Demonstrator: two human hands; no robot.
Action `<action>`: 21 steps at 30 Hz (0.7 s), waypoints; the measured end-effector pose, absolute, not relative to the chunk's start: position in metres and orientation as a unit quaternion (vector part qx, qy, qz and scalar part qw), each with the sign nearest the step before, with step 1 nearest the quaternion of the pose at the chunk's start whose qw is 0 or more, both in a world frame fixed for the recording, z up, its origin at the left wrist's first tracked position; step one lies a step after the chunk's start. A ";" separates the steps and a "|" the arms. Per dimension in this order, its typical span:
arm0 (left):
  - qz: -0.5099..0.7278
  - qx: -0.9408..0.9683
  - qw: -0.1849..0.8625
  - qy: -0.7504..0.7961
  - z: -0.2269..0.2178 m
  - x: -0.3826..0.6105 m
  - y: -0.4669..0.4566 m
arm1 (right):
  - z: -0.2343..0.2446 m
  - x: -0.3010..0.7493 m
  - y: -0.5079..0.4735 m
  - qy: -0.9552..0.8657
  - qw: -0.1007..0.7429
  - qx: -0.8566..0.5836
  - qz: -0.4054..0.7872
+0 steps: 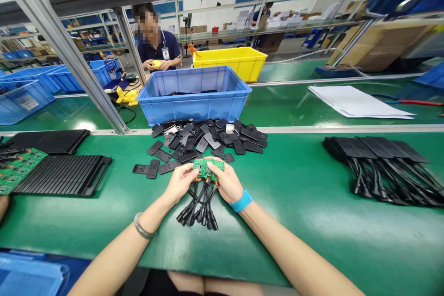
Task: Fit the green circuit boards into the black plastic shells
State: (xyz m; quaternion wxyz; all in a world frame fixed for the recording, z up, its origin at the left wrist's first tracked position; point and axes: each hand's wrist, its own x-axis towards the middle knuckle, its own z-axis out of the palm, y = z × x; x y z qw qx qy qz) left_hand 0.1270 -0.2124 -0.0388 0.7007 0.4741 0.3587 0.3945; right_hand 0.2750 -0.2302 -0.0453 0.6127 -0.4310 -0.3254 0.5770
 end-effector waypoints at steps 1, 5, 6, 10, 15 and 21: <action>0.391 0.485 0.690 0.368 -0.040 0.126 -0.211 | -0.046 0.275 -0.230 -0.327 0.608 -0.436 0.577; 0.392 0.515 0.653 0.392 -0.047 0.128 -0.208 | -0.055 0.272 -0.231 -0.367 0.612 -0.459 0.530; 0.397 0.524 0.639 0.401 -0.048 0.130 -0.208 | -0.057 0.271 -0.231 -0.375 0.621 -0.466 0.506; 0.414 0.554 0.582 0.427 -0.046 0.136 -0.211 | -0.064 0.267 -0.232 -0.393 0.641 -0.499 0.431; 0.419 0.642 0.462 0.446 -0.041 0.141 -0.219 | -0.064 0.264 -0.234 -0.391 0.645 -0.530 0.388; 0.415 0.679 0.463 0.391 -0.038 0.138 -0.219 | -0.054 0.264 -0.235 -0.355 0.685 -0.449 0.450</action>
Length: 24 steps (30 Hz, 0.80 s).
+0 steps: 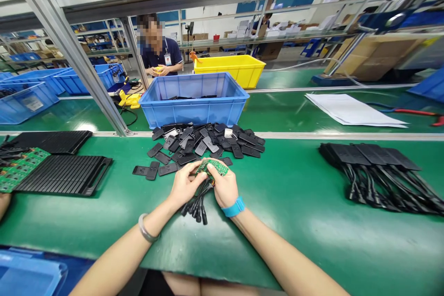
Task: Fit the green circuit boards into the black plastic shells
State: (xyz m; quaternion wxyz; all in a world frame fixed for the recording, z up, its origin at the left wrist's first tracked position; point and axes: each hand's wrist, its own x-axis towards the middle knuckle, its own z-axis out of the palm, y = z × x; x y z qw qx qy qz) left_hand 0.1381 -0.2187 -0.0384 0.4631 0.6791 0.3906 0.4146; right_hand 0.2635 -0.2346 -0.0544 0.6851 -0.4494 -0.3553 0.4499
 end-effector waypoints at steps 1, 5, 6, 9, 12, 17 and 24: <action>0.405 0.697 0.462 0.370 -0.038 0.137 -0.219 | -0.053 0.264 -0.235 -0.367 0.685 -0.439 0.450; 0.356 0.749 0.444 0.339 -0.036 0.134 -0.224 | -0.048 0.267 -0.237 -0.466 0.645 -0.469 0.384; 0.354 0.746 0.446 0.345 -0.037 0.134 -0.226 | -0.048 0.267 -0.237 -0.483 0.629 -0.480 0.374; 0.368 0.724 0.457 0.363 -0.039 0.132 -0.227 | -0.049 0.269 -0.238 -0.484 0.596 -0.497 0.406; 0.392 0.697 0.464 0.380 -0.038 0.128 -0.224 | -0.051 0.270 -0.237 -0.478 0.550 -0.500 0.467; 0.364 0.707 0.433 0.424 -0.031 0.120 -0.220 | -0.052 0.271 -0.237 -0.483 0.527 -0.523 0.464; 0.338 0.745 0.346 0.458 -0.026 0.119 -0.220 | -0.048 0.264 -0.240 -0.443 0.544 -0.464 0.541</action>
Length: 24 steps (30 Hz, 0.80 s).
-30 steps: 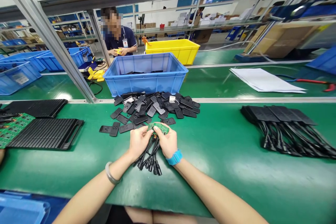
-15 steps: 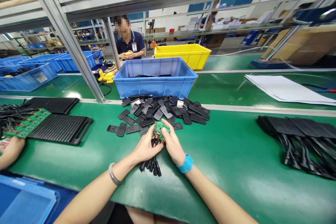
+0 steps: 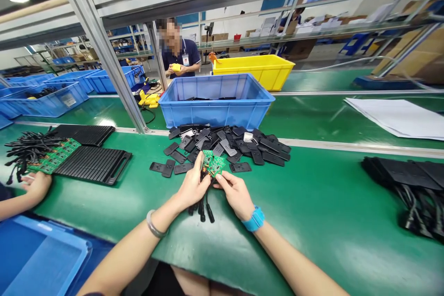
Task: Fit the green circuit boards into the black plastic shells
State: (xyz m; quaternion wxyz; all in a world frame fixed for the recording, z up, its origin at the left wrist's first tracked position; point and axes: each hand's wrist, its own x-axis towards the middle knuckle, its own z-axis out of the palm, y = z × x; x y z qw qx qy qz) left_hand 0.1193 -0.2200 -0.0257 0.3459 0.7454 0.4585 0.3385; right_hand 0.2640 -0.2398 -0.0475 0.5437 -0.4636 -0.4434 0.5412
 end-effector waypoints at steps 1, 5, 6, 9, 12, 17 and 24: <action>0.335 0.748 0.340 0.462 -0.023 0.117 -0.218 | -0.047 0.264 -0.239 -0.417 0.557 -0.455 0.556; 0.310 0.758 0.251 0.517 -0.002 0.085 -0.202 | -0.043 0.274 -0.236 -0.278 0.602 -0.407 0.629; 0.294 0.756 0.213 0.544 0.005 0.071 -0.197 | -0.042 0.277 -0.236 -0.262 0.601 -0.405 0.637; 0.173 0.728 0.097 0.656 0.021 0.019 -0.184 | -0.039 0.282 -0.235 -0.270 0.580 -0.425 0.640; 0.015 0.677 0.054 0.734 0.022 -0.020 -0.180 | -0.037 0.279 -0.236 -0.299 0.559 -0.437 0.638; -0.074 0.705 -0.051 0.704 0.008 -0.018 -0.173 | -0.036 0.277 -0.237 -0.347 0.552 -0.442 0.615; -0.013 0.860 -0.077 0.505 0.002 0.024 -0.137 | -0.031 0.290 -0.235 -0.425 0.561 -0.469 0.534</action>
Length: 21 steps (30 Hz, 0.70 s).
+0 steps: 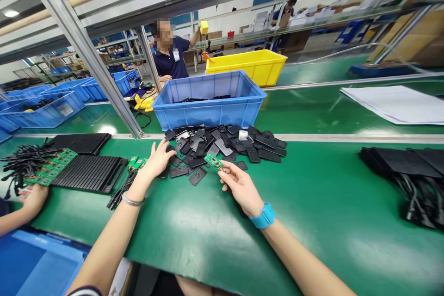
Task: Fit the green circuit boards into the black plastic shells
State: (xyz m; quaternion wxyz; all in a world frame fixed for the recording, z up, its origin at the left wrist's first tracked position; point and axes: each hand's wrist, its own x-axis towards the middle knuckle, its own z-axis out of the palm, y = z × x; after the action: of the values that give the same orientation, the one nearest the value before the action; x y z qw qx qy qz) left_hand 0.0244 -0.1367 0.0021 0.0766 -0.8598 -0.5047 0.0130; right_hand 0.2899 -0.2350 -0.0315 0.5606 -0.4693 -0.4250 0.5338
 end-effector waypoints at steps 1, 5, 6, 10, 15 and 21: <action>0.003 -0.860 0.083 -0.504 0.006 0.026 -0.136 | -0.030 0.292 -0.235 -0.436 0.565 -0.474 0.515; -0.138 -0.843 0.050 -0.517 0.026 0.041 -0.151 | -0.023 0.297 -0.235 -0.461 0.585 -0.483 0.462; -0.189 -0.837 0.015 -0.513 0.029 0.048 -0.158 | -0.021 0.298 -0.236 -0.467 0.586 -0.487 0.448; -0.346 -0.786 -0.245 -0.451 0.014 0.088 -0.186 | -0.015 0.303 -0.238 -0.526 0.587 -0.514 0.339; -0.433 -0.532 -0.632 -0.362 -0.025 0.116 -0.205 | -0.012 0.302 -0.244 -0.638 0.515 -0.535 0.206; -0.454 -0.388 -0.737 -0.317 -0.026 0.118 -0.218 | -0.014 0.292 -0.252 -0.675 0.480 -0.520 0.209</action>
State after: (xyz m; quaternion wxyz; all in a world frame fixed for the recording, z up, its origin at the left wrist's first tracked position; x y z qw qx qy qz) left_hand 0.1182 -0.2175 -0.0260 -0.7368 -0.3879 -0.3170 -0.4541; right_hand 0.2919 -0.2516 -0.0137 0.4796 -0.5198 -0.6752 0.2093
